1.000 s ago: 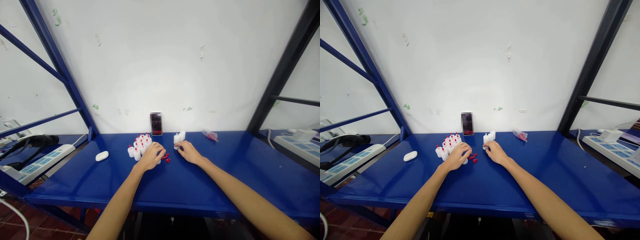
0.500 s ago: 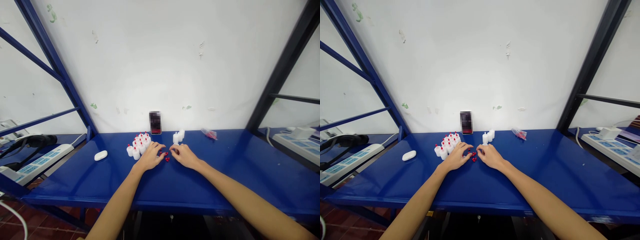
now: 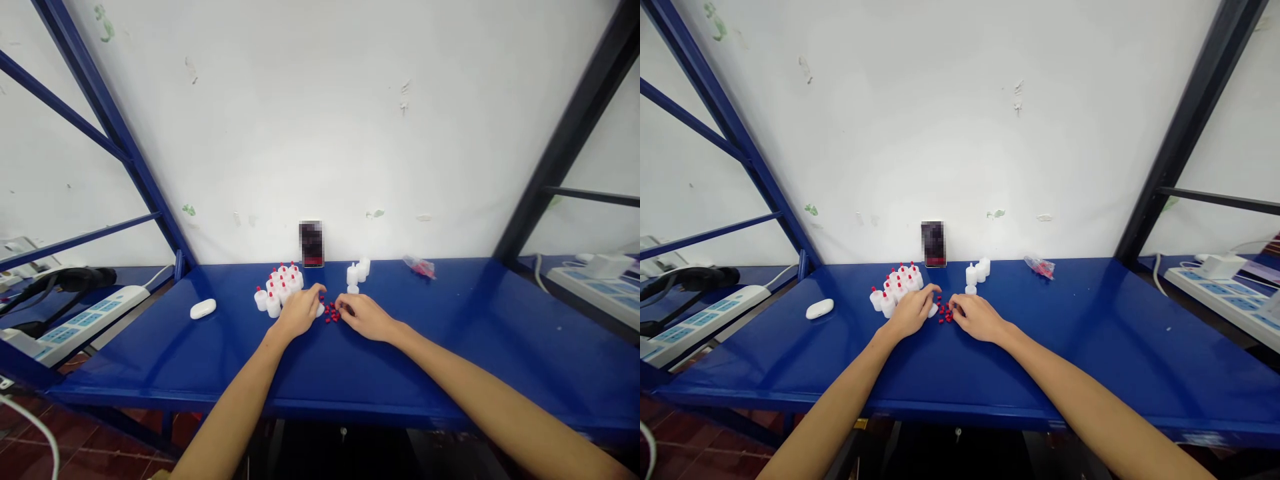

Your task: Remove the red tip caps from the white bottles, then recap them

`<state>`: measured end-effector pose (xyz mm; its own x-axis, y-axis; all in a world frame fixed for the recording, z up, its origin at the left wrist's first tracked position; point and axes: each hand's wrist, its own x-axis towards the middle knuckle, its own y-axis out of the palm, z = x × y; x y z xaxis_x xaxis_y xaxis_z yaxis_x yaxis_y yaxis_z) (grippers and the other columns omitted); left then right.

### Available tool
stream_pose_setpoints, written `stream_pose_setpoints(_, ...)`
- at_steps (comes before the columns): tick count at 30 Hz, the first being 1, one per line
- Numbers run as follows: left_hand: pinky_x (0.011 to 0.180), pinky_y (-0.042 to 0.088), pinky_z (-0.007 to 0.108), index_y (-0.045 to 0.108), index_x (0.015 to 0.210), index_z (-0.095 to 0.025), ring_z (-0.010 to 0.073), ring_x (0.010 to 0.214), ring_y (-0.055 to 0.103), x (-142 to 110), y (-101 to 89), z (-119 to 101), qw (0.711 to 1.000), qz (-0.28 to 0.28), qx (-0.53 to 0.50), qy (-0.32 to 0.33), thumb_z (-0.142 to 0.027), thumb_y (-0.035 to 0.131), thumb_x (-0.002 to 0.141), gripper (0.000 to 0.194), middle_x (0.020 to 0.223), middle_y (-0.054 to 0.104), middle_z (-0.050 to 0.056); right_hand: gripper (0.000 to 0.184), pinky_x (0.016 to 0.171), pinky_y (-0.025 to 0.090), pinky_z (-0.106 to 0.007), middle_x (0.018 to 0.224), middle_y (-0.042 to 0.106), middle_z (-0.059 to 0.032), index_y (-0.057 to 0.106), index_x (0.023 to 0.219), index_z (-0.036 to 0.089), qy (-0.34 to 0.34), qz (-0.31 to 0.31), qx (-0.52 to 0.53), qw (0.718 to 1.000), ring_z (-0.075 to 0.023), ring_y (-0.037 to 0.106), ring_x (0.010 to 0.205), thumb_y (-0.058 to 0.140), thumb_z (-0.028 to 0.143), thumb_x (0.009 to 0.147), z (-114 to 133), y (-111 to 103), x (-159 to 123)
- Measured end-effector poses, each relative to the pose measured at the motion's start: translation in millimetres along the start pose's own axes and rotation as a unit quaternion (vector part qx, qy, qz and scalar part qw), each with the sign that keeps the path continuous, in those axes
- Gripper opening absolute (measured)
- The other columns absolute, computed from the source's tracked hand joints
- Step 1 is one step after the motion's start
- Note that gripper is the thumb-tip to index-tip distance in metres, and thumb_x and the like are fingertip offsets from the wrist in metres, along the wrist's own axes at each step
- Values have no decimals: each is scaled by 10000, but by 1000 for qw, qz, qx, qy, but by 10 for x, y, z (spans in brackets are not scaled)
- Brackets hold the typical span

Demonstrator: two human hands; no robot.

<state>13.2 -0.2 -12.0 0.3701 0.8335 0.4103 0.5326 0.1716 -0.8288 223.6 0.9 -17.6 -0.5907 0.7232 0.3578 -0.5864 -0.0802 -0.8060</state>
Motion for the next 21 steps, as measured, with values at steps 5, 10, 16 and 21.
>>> stream_pose_setpoints(5, 515, 302, 236, 582, 1066, -199, 127, 498, 418, 62, 80, -5, 965, -140, -185, -123, -255, 328, 969, 278, 560, 414, -49, 126, 617, 355, -232, 757, 617, -2, 602, 897, 184, 3, 10, -1, 1000, -119, 506, 627, 492, 126, 875, 17, -5, -3)
stream_pose_setpoints(10, 472, 270, 203, 603, 991, -179, 96, 458, 367, 101, 193, 56, 915, -152, -303, -219, -214, 410, 917, 210, 536, 386, -63, 120, 595, 329, -228, 698, 626, 24, 641, 903, 207, 33, -2, -11, 999, -114, 532, 613, 530, 173, 871, 32, 9, -4)
stream_pose_setpoints(16, 406, 217, 171, 593, 964, -170, 68, 400, 323, 135, 260, 88, 843, -127, -457, -254, -285, 473, 857, 197, 523, 378, -72, 96, 557, 305, -234, 620, 621, 50, 667, 841, 233, 96, -95, -17, 991, -121, 555, 573, 663, 306, 779, 85, 0, -15)
stream_pose_setpoints(21, 419, 241, 169, 538, 954, -176, 59, 412, 301, 217, 301, 48, 806, -170, -515, -239, -258, 450, 808, 189, 542, 362, -81, 108, 577, 337, -235, 632, 604, 40, 623, 885, 202, 42, -78, 19, 996, -119, 534, 563, 609, 280, 812, 115, -76, -50)
